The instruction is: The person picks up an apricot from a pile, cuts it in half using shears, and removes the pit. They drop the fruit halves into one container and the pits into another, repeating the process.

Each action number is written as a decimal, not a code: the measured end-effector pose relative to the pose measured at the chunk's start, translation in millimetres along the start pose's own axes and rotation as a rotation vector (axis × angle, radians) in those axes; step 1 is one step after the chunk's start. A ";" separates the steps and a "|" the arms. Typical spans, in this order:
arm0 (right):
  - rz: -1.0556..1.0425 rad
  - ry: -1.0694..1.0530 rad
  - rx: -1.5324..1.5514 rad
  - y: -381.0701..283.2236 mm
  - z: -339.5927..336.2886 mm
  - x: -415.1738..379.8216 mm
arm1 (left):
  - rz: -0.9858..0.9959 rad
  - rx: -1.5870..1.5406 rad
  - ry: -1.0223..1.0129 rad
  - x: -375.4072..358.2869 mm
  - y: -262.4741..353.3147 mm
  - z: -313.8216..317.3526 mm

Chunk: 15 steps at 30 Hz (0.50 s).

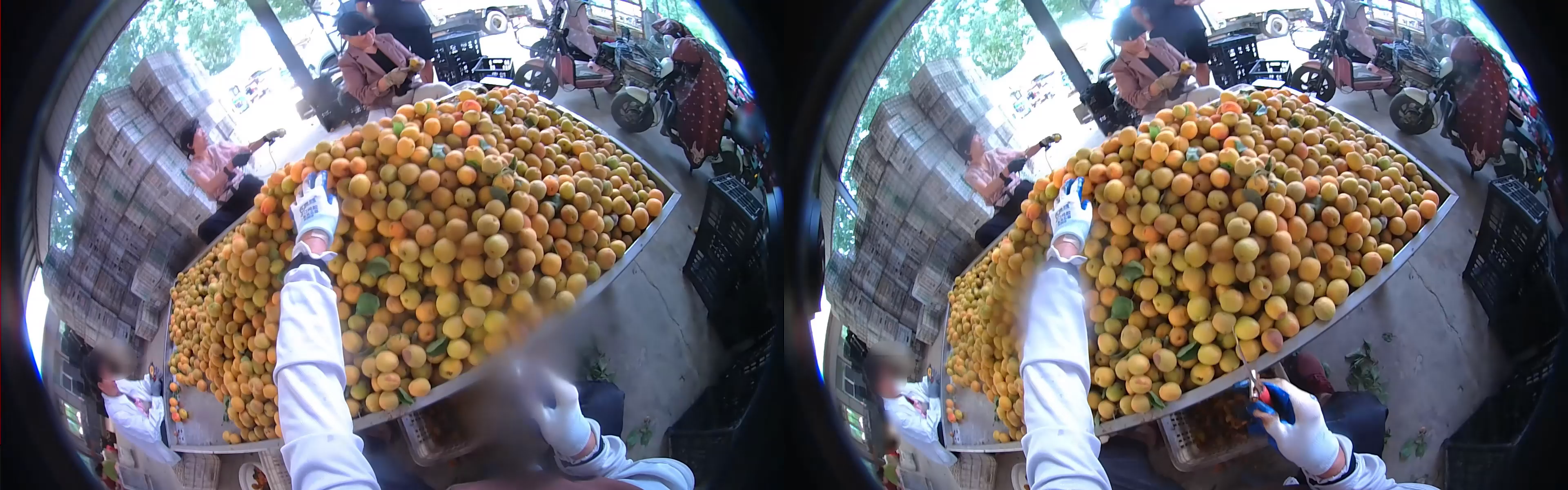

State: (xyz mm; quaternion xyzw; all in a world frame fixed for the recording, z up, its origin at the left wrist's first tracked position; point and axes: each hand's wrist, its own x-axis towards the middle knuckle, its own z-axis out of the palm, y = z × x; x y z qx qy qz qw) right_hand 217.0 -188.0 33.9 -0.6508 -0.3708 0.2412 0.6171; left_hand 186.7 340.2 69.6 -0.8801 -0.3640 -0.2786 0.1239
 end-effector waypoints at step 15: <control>-0.106 -0.092 0.029 31.3 11.6 -2.3 | -0.012 0.265 0.162 18.4 3.4 41.5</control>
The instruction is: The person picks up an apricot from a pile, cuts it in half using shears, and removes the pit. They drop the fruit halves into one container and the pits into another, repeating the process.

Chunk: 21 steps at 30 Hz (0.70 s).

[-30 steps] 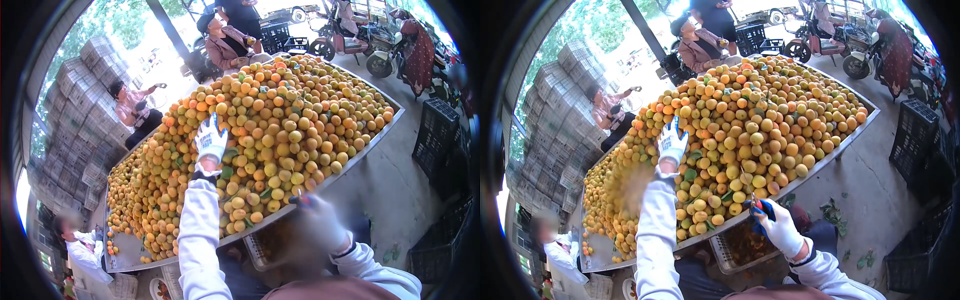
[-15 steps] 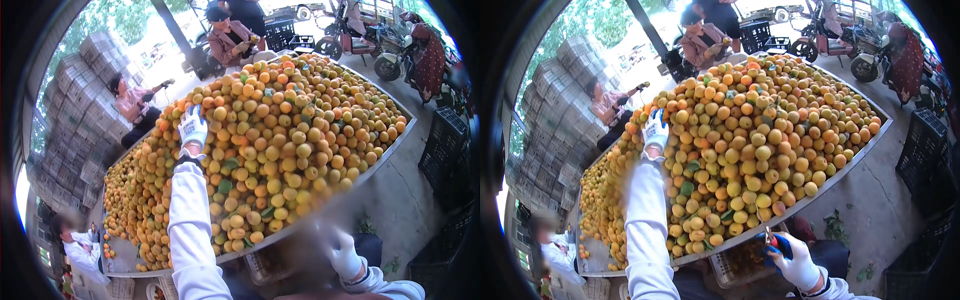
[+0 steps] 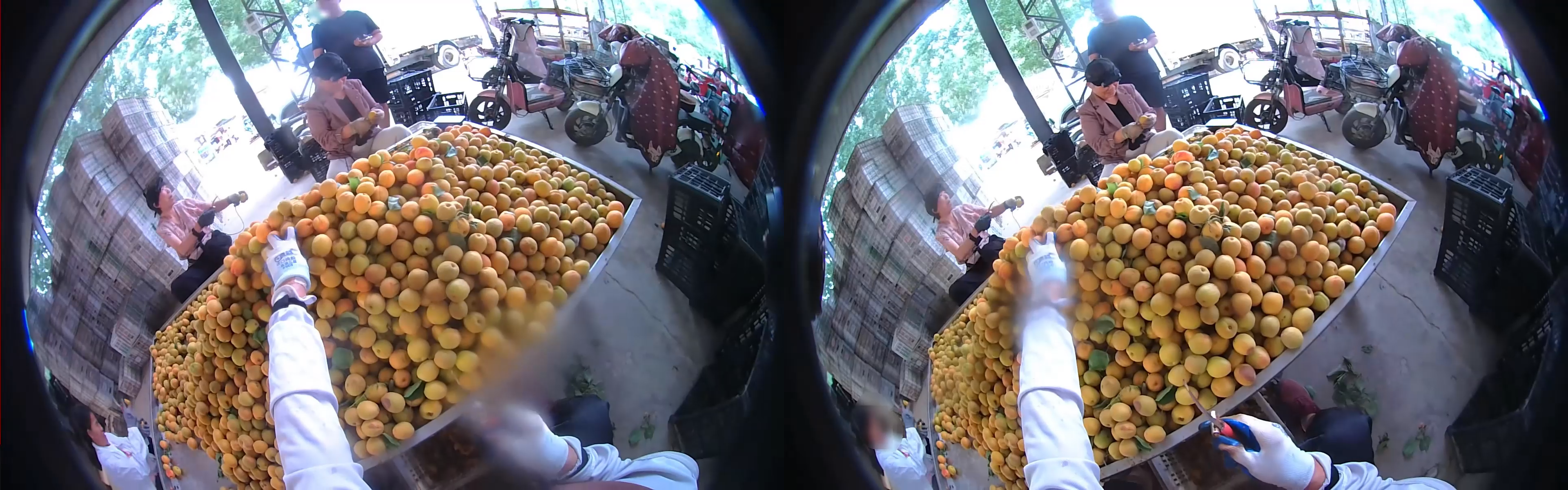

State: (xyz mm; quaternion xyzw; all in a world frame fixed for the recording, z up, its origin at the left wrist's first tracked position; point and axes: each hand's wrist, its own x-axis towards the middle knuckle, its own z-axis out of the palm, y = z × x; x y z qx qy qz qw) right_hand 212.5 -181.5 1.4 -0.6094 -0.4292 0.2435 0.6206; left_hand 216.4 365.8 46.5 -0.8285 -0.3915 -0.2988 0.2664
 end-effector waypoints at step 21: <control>-0.064 0.023 0.019 12.5 53.8 -6.5 | -0.373 -2.061 -0.472 -227.2 32.2 -278.3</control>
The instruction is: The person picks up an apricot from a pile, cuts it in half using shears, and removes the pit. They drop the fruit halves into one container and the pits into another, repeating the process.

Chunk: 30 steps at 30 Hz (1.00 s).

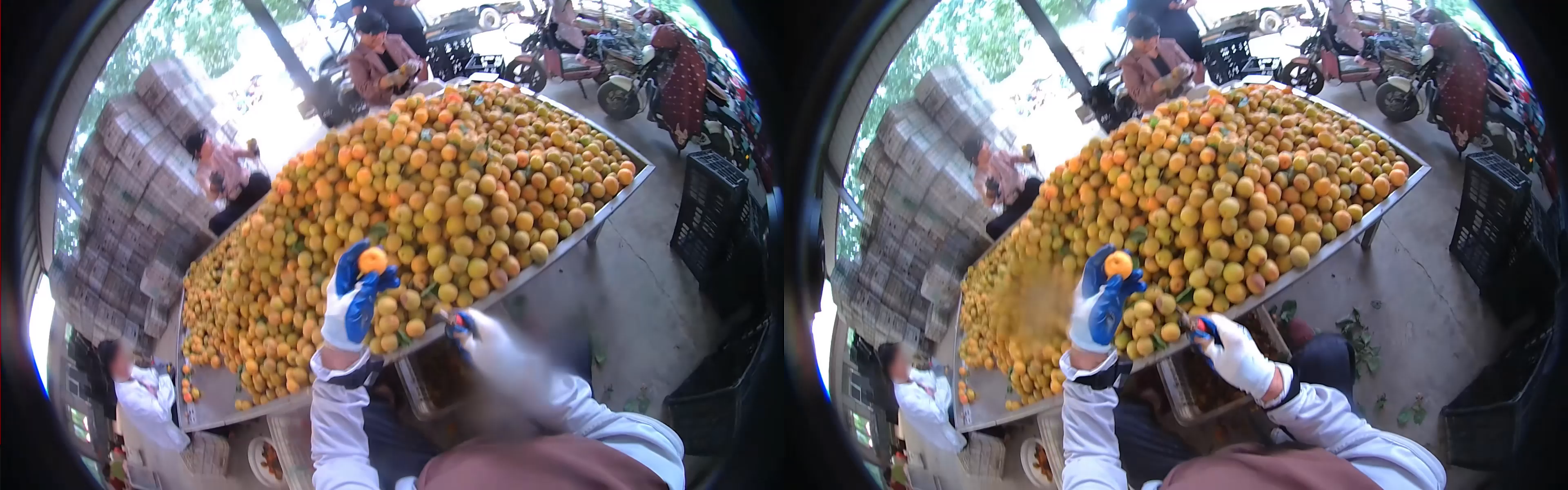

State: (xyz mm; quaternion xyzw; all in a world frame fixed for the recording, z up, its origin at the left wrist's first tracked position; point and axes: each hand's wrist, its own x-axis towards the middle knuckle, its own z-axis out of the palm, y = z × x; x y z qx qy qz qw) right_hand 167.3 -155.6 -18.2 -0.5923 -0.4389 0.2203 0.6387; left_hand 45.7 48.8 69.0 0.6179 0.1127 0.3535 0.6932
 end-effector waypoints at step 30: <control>0.095 -0.096 0.081 -1.1 33.2 -6.1 | 0.122 0.001 0.082 -53.8 -27.1 16.2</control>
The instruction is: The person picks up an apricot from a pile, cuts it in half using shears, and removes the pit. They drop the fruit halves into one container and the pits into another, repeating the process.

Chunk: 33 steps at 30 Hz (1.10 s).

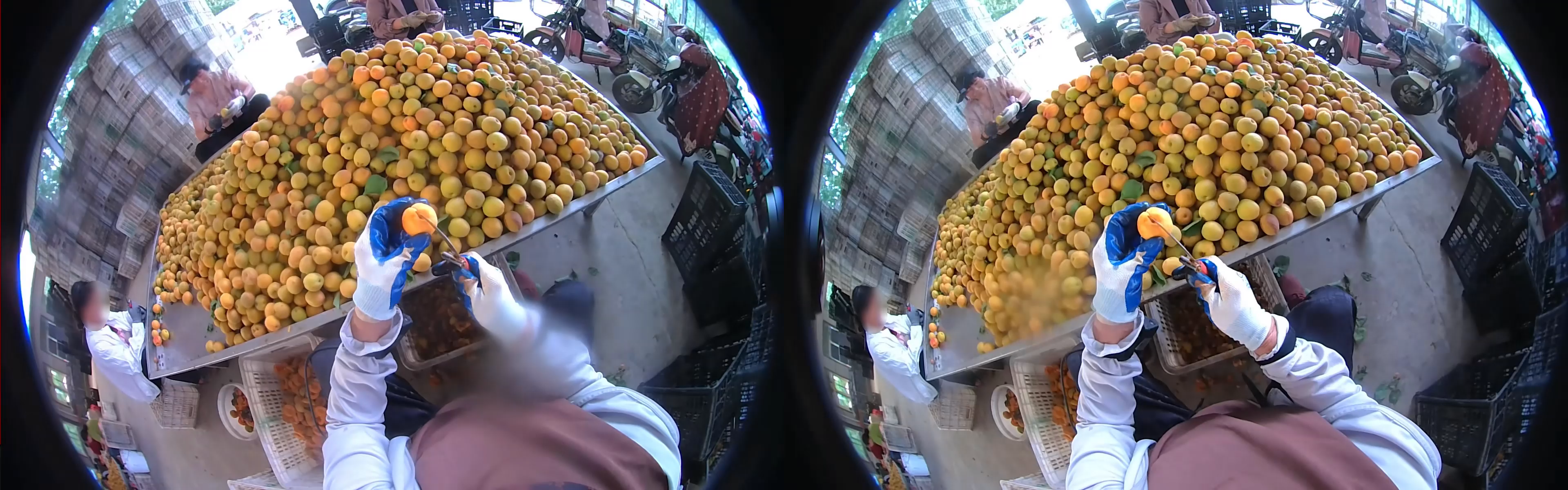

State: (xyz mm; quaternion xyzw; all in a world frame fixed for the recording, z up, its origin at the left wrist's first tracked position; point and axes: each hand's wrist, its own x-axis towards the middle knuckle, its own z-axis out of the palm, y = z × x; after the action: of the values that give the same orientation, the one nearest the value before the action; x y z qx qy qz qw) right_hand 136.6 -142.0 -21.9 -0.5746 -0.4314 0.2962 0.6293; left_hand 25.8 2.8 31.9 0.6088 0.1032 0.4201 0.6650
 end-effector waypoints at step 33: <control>-0.275 0.226 -0.479 47.0 28.5 12.1 | -0.238 -0.099 0.027 -16.9 -28.3 18.7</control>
State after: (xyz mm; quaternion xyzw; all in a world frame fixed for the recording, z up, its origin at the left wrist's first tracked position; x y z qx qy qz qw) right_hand 122.6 -110.5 -66.4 -0.6724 -0.4899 0.0323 0.5540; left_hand 39.6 -19.6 4.7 0.5530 0.1627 0.3510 0.7379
